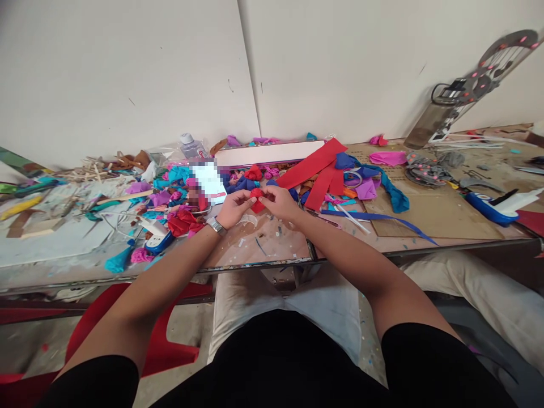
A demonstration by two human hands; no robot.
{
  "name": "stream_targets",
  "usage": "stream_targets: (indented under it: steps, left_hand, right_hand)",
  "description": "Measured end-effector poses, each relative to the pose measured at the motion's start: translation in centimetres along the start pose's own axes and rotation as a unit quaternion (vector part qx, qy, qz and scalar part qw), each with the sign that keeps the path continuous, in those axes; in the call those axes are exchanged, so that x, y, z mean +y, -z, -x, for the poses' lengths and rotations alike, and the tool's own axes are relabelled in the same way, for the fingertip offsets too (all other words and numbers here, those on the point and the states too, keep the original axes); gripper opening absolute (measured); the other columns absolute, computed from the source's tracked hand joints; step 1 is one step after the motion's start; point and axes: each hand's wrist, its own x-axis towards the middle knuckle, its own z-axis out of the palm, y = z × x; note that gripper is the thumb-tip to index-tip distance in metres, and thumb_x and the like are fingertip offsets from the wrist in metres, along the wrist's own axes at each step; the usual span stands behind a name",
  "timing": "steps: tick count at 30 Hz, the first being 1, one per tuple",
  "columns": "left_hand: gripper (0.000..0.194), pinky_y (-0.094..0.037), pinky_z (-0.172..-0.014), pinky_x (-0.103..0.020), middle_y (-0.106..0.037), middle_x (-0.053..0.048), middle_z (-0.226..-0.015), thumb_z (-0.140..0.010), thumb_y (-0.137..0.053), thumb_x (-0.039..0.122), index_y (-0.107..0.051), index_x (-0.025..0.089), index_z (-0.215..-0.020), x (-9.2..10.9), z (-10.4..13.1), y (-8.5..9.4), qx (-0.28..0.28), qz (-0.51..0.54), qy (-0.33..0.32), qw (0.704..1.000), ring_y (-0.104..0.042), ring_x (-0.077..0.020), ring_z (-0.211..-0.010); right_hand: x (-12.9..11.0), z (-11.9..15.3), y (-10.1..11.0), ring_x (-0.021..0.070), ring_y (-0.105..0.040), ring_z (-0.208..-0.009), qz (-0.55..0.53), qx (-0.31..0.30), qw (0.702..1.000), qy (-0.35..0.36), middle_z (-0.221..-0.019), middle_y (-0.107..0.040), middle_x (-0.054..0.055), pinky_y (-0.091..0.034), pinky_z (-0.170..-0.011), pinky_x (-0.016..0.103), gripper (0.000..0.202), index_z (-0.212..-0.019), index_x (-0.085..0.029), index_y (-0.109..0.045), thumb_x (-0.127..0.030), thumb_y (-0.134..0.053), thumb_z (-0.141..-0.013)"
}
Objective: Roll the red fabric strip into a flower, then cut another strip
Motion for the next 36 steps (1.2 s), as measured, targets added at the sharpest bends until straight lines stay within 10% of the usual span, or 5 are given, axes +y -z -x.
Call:
stream_targets:
  steps: [36]
  left_hand:
    - [0.041,-0.053,-0.068,-0.032,-0.08,-0.005,-0.085,-0.081,-0.084,0.057,-0.084,0.017,-0.086,-0.4,-0.1,0.3,0.015,-0.083,0.011,0.996,-0.066,-0.0176,-0.07]
  right_hand:
    - [-0.7,0.1,0.1,0.0147,-0.05,-0.067,0.078,0.008,0.997,-0.018,-0.076,-0.067,0.003,-0.034,-0.064,0.03,0.025,-0.08,-0.017,-0.069,-0.04,-0.064,-0.088]
